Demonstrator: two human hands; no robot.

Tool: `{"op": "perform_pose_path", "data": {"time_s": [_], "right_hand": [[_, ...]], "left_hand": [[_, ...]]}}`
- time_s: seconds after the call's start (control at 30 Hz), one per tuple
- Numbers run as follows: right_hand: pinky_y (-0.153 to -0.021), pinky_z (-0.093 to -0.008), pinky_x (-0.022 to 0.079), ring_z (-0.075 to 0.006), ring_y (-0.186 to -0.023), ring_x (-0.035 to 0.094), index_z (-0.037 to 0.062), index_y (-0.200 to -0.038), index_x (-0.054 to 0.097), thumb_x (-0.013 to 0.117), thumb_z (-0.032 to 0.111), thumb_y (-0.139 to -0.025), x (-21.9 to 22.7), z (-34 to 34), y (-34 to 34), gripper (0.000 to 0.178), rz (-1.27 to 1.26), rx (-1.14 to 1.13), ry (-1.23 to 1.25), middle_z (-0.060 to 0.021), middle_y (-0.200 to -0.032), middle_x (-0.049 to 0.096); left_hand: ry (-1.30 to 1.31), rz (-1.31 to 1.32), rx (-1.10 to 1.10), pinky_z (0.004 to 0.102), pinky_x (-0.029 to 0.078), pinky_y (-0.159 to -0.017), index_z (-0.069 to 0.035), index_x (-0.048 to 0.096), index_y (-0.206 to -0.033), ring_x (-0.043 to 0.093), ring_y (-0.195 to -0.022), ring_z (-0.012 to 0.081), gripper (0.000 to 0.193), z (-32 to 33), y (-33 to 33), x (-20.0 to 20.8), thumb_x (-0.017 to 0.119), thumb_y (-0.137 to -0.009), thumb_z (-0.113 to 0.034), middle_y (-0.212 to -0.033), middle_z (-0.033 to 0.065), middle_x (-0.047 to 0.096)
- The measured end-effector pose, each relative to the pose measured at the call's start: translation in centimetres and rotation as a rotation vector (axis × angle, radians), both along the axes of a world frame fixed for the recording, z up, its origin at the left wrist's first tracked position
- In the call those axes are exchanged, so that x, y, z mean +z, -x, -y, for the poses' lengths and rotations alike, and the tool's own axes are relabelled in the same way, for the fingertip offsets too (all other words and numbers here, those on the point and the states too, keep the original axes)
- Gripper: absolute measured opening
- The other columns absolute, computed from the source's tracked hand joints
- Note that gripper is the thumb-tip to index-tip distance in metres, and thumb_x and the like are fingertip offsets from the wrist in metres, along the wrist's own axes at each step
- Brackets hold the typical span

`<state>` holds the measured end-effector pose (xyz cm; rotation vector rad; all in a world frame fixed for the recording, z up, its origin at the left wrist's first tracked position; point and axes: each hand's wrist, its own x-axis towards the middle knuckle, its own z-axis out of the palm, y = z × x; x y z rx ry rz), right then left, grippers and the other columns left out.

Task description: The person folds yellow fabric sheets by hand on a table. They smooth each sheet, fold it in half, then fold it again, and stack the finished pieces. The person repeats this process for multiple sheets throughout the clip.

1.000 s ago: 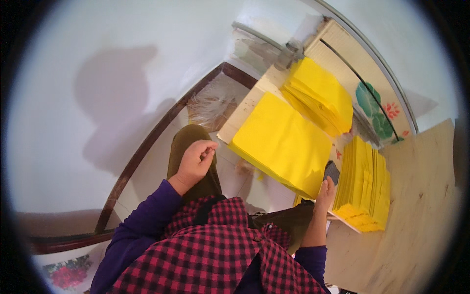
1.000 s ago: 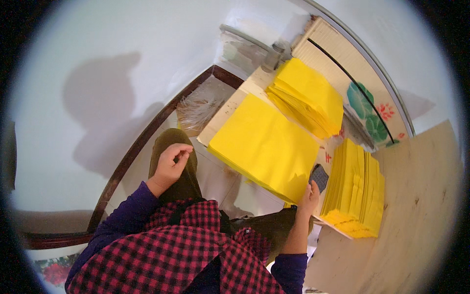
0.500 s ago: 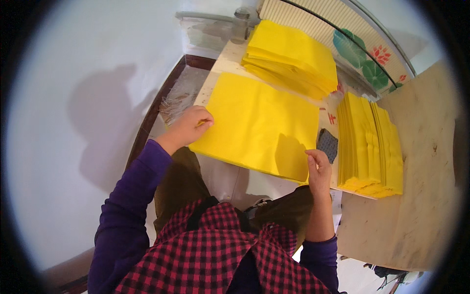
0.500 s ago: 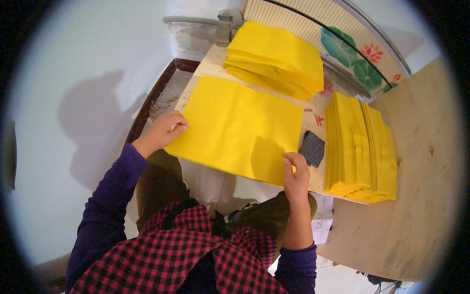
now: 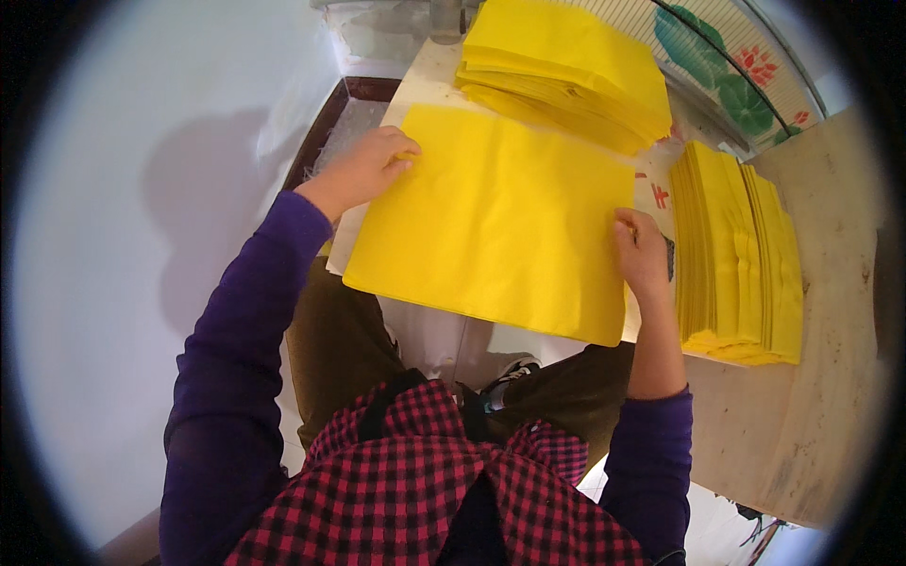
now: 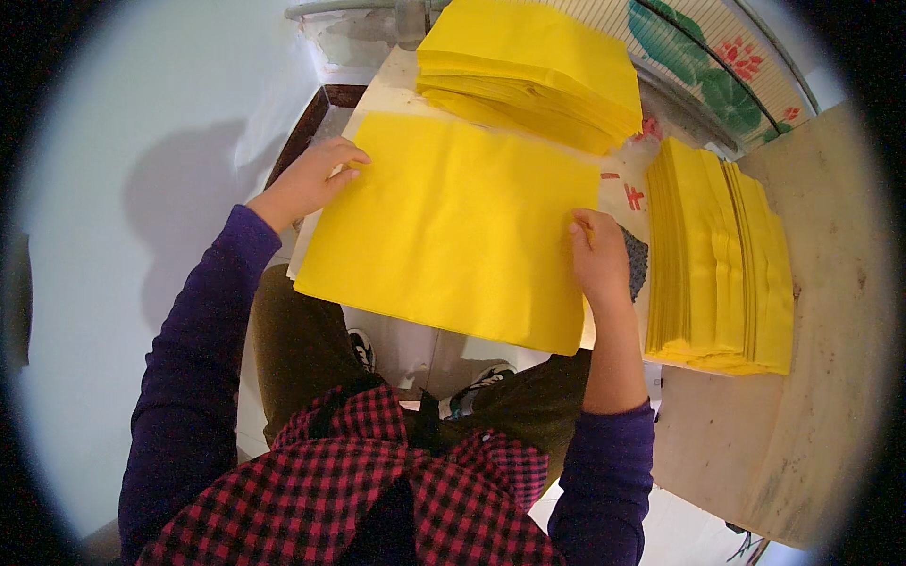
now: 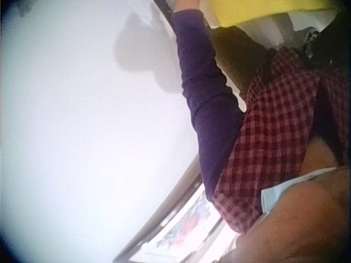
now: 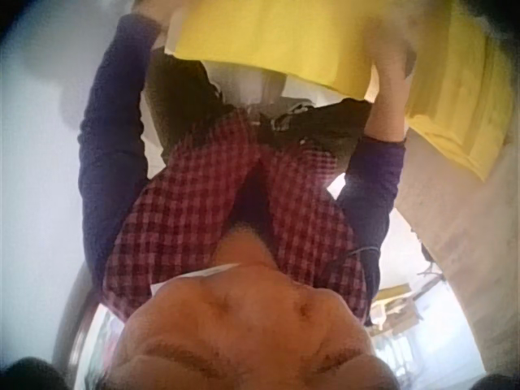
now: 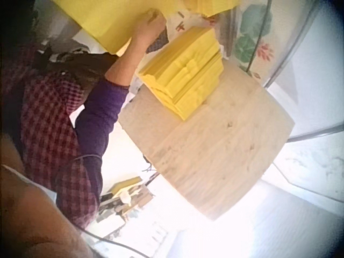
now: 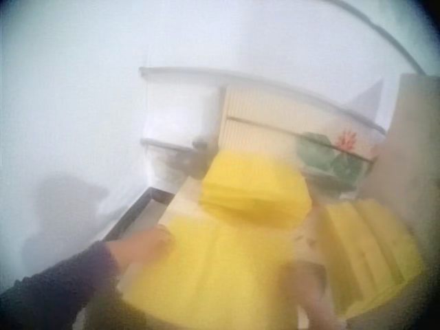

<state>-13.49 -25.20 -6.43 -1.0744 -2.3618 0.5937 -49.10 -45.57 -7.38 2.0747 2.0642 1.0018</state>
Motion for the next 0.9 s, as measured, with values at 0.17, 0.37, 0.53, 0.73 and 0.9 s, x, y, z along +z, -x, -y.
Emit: {"op": "perform_pose_path", "data": {"time_s": [0.17,0.37,0.53,0.73,0.9], "right_hand": [[-0.09,-0.0394,0.046,-0.0349,-0.103,0.059,-0.0019,-0.108,0.062,0.056,0.011,-0.092,0.0,2.7,-2.8,0.021,-0.035,0.094,0.016,-0.0204,-0.106,0.063],[-0.09,-0.0386,0.046,-0.0338,-0.104,0.059,-0.0014,-0.11,0.061,0.056,0.011,-0.093,-0.8,-0.1,0.1,0.021,0.016,0.064,-0.02,-0.0197,-0.106,0.063],[-0.087,-0.0317,0.047,-0.0231,-0.098,0.062,0.0,-0.113,0.061,0.054,0.01,-0.095,0.2,0.3,-1.2,0.021,0.007,0.023,0.019,-0.0134,-0.109,0.064],[-0.088,-0.0364,0.048,-0.0336,-0.099,0.061,-0.0024,-0.107,0.062,0.058,0.005,-0.09,-0.4,4.0,-3.5,0.019,-0.033,0.2,0.056,-0.0189,-0.105,0.063],[-0.083,-0.0317,0.048,-0.0236,-0.09,0.061,-0.0005,-0.109,0.062,0.057,0.01,-0.094,-0.5,1.2,-0.1,0.019,-0.016,0.086,-0.001,-0.0138,-0.105,0.064]], "left_hand": [[0.111,-0.01,-0.013,0.0393,0.046,-0.082,-0.002,0.059,-0.096,0.058,-0.095,0.032,0.008,3.8,-2.0,0.2,0.058,-0.088,-0.005,-0.096,0.0133,0.061],[0.146,-0.08,0.063,0.0411,0.046,-0.083,0.0,0.06,-0.102,0.058,-0.096,0.0335,0.015,0.2,-1.5,-0.1,0.056,-0.091,-0.01,-0.097,0.0156,0.06],[0.033,-0.014,0.068,0.0418,0.047,-0.082,-0.001,0.063,-0.097,0.058,-0.093,0.0363,0.016,1.4,-1.5,0.0,0.058,-0.09,-0.013,-0.097,0.0163,0.063],[0.135,-0.011,-0.015,0.0388,0.044,-0.092,-0.001,0.061,-0.103,0.056,-0.105,0.0326,0.014,4.3,-2.0,-0.9,0.054,-0.092,-0.007,-0.106,0.015,0.06],[0.154,0.001,0.039,0.0397,0.043,-0.097,-0.001,0.06,-0.105,0.055,-0.106,0.0329,0.016,0.0,-0.9,-0.6,0.055,-0.092,-0.009,-0.109,0.016,0.06]]}}
